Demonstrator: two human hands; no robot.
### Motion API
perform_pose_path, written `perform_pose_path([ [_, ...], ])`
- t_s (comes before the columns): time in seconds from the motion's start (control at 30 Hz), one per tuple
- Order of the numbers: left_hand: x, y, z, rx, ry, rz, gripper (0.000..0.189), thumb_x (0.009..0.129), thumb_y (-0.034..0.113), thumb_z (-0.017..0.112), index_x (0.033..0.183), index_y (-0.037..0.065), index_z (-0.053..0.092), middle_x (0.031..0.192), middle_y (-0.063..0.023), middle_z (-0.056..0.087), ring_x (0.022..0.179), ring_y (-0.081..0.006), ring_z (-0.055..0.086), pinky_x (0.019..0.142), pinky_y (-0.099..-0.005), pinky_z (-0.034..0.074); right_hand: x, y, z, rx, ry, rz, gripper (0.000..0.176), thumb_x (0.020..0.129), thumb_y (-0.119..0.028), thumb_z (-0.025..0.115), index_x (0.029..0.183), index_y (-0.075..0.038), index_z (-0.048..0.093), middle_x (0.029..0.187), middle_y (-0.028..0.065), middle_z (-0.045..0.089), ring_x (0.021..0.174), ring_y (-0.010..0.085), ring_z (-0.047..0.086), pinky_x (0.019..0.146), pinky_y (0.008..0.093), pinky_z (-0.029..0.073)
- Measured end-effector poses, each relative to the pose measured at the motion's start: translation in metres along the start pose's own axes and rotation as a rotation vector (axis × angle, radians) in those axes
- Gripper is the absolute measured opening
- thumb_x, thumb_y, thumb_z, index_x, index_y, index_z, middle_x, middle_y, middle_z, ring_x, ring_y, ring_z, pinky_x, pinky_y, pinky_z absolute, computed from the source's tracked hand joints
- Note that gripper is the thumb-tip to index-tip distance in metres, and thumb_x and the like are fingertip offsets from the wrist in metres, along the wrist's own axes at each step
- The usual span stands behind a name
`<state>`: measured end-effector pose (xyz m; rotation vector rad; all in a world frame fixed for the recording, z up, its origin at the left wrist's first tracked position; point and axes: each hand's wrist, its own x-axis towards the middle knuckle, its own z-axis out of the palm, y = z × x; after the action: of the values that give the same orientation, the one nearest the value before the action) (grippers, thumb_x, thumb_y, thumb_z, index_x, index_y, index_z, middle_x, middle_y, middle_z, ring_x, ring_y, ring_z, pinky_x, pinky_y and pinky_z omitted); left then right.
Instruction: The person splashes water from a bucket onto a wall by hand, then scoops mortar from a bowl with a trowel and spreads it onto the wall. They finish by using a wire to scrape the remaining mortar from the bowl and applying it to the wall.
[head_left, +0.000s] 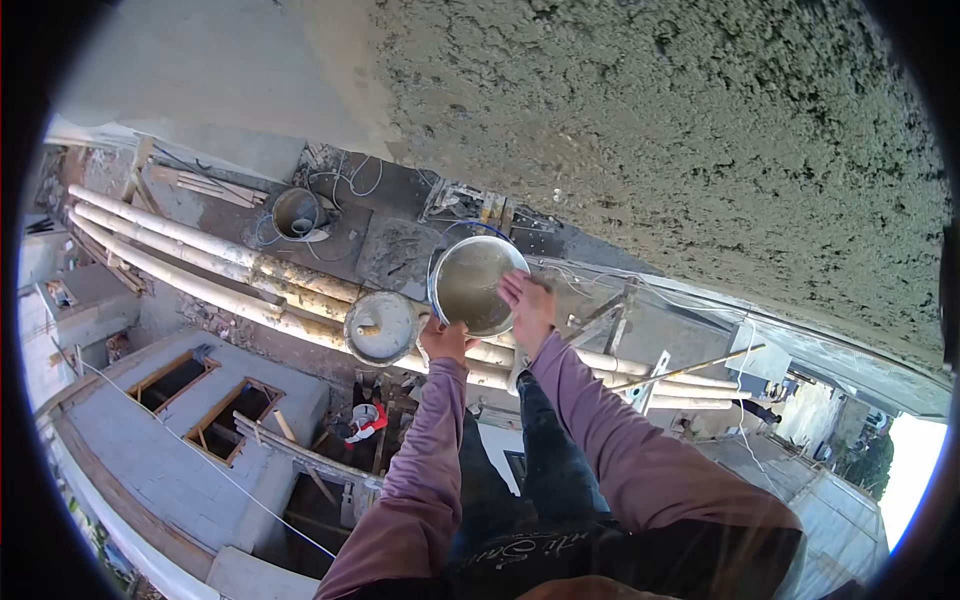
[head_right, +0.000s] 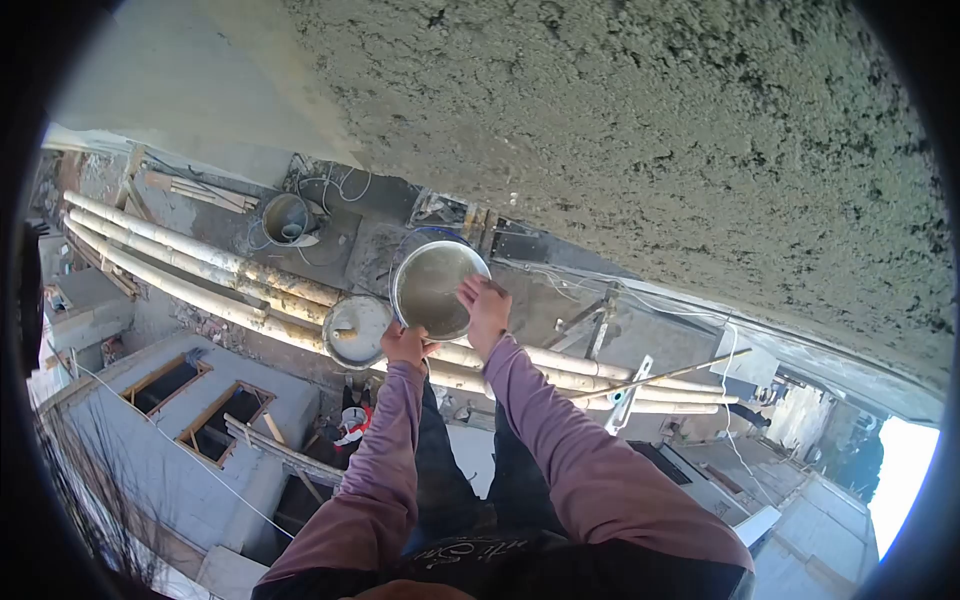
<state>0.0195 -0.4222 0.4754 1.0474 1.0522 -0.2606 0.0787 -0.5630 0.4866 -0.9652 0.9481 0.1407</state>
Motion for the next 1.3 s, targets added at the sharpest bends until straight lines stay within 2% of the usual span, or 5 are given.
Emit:
perform_pose_path([
  [0.23,-0.032,-0.021,0.045,-0.040,-0.066,-0.025,0.043,0.078,-0.004,0.055,0.117,0.007,0.068,0.093,-0.0051,0.070,0.069,-0.0141,0.067,0.052,-0.0323,0.063,0.039,-0.011,-0.044,0.417,-0.166,0.193,0.021,0.100,-0.014,0.049,0.107,0.003,0.059,0.105,0.0186,0.066,0.099,0.0309,0.066,0.088,0.0410,0.058],
  [0.43,-0.026,-0.074,0.076,0.045,-0.099,-0.033,0.044,0.072,-0.008,0.058,0.115,0.001,0.062,0.098,-0.0114,0.069,0.072,-0.0231,0.069,0.054,-0.0376,0.066,-0.049,-0.220,-0.081,0.381,-0.015,-0.405,0.034,0.105,-0.015,0.041,0.124,0.012,0.051,0.119,0.0243,0.061,0.110,0.0316,0.064,0.098,0.0410,0.055],
  [0.77,-0.079,-0.137,0.154,0.193,-0.250,-0.064,0.037,0.074,-0.008,0.057,0.108,0.003,0.064,0.094,-0.0077,0.069,0.071,-0.0181,0.067,0.056,-0.0388,0.065,0.062,-0.043,-0.216,0.393,0.284,0.125,0.028,0.101,-0.013,0.046,0.117,0.008,0.054,0.103,0.0190,0.063,0.093,0.0301,0.066,0.088,0.0410,0.059],
  [1.03,-0.088,-0.204,0.187,0.243,-0.285,-0.170,0.043,0.074,-0.008,0.057,0.114,0.003,0.064,0.083,-0.0040,0.060,0.066,-0.0182,0.064,0.055,-0.0400,0.065,-0.089,-0.318,-0.214,0.442,0.040,-0.492,0.040,0.106,-0.015,0.040,0.132,0.015,0.047,0.126,0.0264,0.059,0.115,0.0310,0.062,0.103,0.0403,0.052],
  [1.3,-0.124,-0.211,0.230,0.411,-0.329,-0.107,0.033,0.075,-0.005,0.058,0.107,0.001,0.064,0.094,-0.0079,0.066,0.076,-0.0196,0.066,0.058,-0.0369,0.065,0.031,-0.124,-0.352,0.404,0.361,0.048,0.025,0.099,-0.009,0.046,0.115,0.009,0.051,0.116,0.0213,0.058,0.107,0.0295,0.061,0.096,0.0451,0.055],
])
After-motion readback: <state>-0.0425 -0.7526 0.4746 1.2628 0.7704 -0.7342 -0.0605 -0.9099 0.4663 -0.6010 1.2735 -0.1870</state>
